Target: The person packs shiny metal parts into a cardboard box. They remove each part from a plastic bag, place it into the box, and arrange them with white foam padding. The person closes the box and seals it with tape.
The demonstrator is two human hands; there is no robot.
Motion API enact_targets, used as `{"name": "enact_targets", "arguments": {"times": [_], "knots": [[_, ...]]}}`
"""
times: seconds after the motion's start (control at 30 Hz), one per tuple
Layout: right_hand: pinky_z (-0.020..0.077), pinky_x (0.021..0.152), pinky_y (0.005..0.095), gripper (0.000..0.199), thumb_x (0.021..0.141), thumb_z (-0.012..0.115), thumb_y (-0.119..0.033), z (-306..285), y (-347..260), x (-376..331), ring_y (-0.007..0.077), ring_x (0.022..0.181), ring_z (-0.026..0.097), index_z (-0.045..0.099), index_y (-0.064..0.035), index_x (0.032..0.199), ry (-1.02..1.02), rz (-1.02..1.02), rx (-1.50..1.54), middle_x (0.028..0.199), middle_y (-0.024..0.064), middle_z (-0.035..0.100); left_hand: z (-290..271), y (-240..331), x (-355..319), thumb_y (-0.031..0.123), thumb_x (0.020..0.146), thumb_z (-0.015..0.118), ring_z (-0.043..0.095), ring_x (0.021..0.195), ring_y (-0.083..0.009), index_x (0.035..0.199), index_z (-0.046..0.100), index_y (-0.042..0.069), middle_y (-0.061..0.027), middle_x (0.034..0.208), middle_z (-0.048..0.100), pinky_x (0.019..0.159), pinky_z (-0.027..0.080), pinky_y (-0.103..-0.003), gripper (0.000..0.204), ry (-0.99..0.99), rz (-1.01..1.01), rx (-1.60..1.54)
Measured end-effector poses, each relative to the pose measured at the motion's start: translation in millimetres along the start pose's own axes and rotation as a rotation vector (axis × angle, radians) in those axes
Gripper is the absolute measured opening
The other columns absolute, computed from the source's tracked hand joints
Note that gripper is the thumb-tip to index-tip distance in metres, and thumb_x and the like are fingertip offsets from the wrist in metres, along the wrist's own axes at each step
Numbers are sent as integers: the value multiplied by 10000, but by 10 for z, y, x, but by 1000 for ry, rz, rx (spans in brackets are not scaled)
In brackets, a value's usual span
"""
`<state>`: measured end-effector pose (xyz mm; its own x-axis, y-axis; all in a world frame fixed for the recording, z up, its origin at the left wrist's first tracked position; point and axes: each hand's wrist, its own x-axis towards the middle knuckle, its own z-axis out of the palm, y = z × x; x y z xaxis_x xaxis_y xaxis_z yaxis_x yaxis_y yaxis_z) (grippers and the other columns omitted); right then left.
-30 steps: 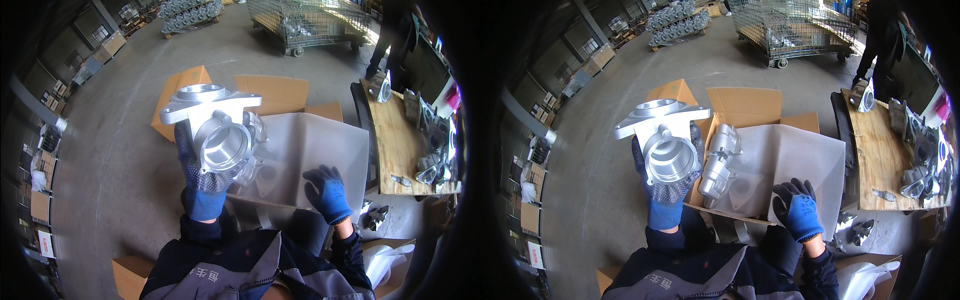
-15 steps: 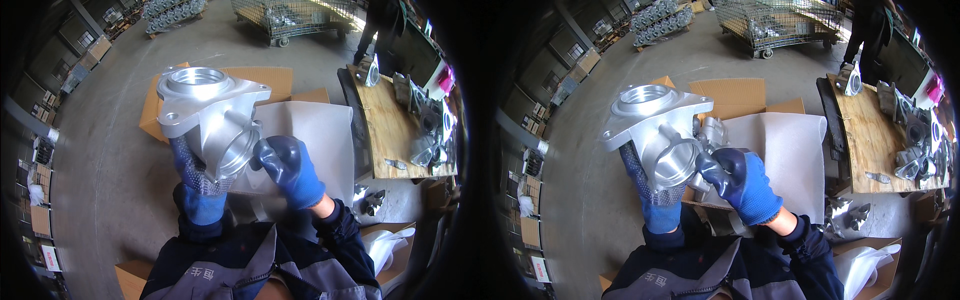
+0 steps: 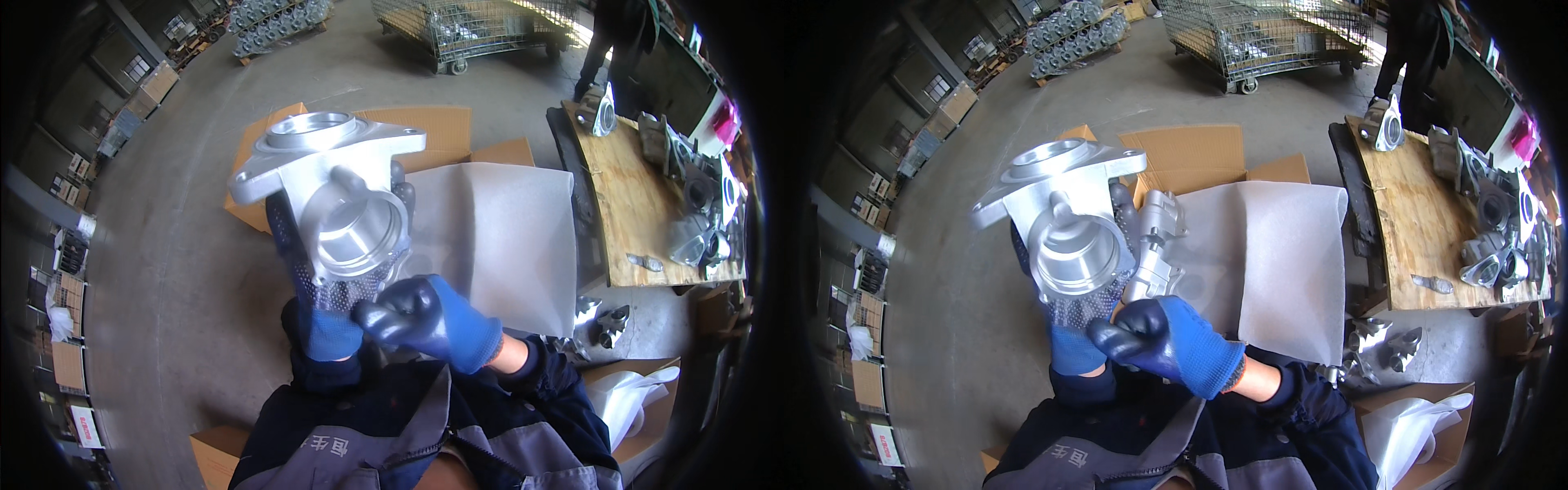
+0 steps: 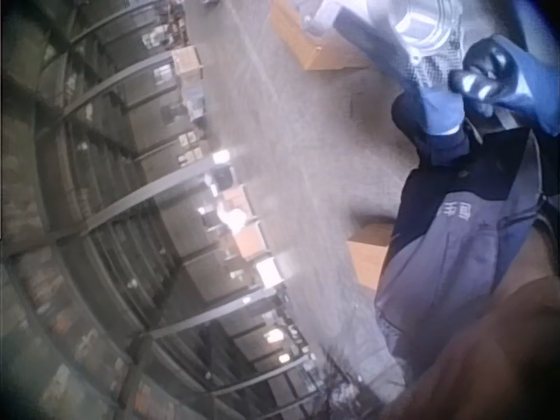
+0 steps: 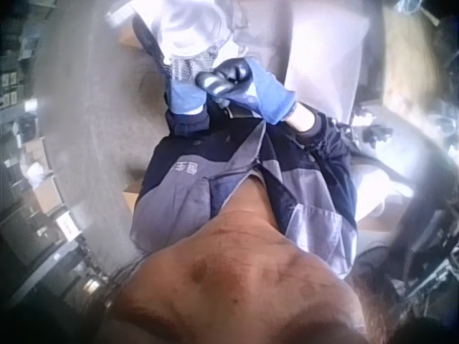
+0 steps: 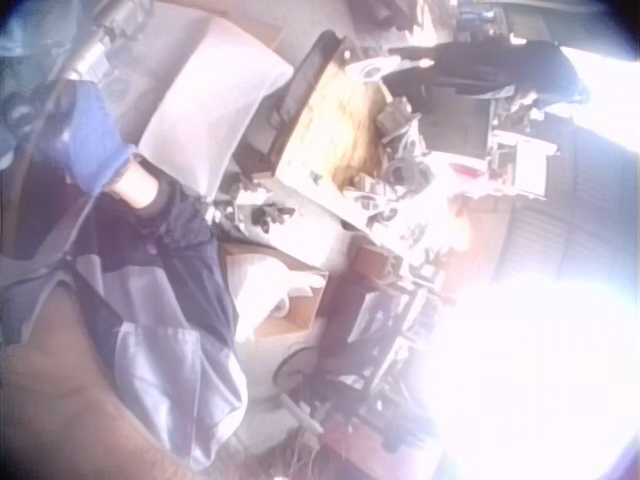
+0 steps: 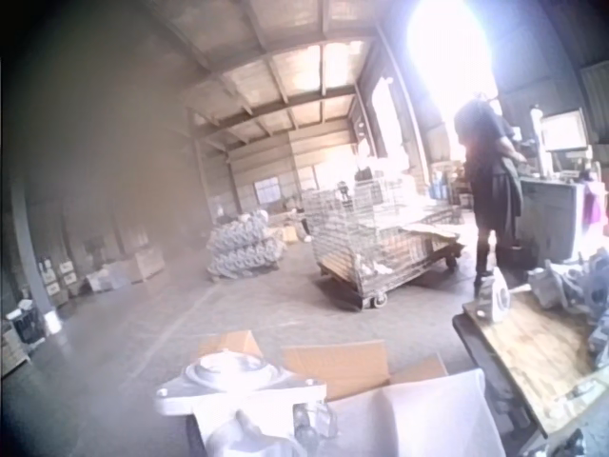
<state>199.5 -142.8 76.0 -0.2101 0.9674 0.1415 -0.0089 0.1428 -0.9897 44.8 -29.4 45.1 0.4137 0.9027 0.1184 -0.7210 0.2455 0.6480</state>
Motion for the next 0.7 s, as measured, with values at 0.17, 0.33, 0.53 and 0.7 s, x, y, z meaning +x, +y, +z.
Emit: {"name": "enact_targets", "arguments": {"times": [0.17,0.33,0.53,0.7], "knots": [[553,623,352,285,892,762,-297,-108,-39,-191,256,615,687,767,-18,953,249,57,-362,718,170,694,473,142,266,435,1003,600,512,1312,-351,1522,312,31,-211,1436,461,1115,455,-507,718,-88,-161,-379],[537,605,344,340,932,731,-313,-137,-29,-313,256,580,649,750,21,876,331,55,-314,687,166,673,619,106,312,448,998,595,538,1281,-341,1478,373,31,-203,1392,504,1100,476,-488,674,-123,-210,-370],[526,629,347,254,943,668,-216,-177,-211,-378,228,648,664,735,8,844,349,94,-224,758,137,713,823,27,282,464,991,588,569,1243,-329,1424,447,31,-194,1339,556,1082,501,-464,629,-181,-246,-502],[539,650,326,177,943,639,-128,-265,-280,-452,207,689,680,719,26,979,556,-240,-434,796,124,724,1031,-80,231,477,986,583,595,1212,-319,1380,508,30,-186,1294,599,1066,521,-445,601,-202,-309,-527]]}}
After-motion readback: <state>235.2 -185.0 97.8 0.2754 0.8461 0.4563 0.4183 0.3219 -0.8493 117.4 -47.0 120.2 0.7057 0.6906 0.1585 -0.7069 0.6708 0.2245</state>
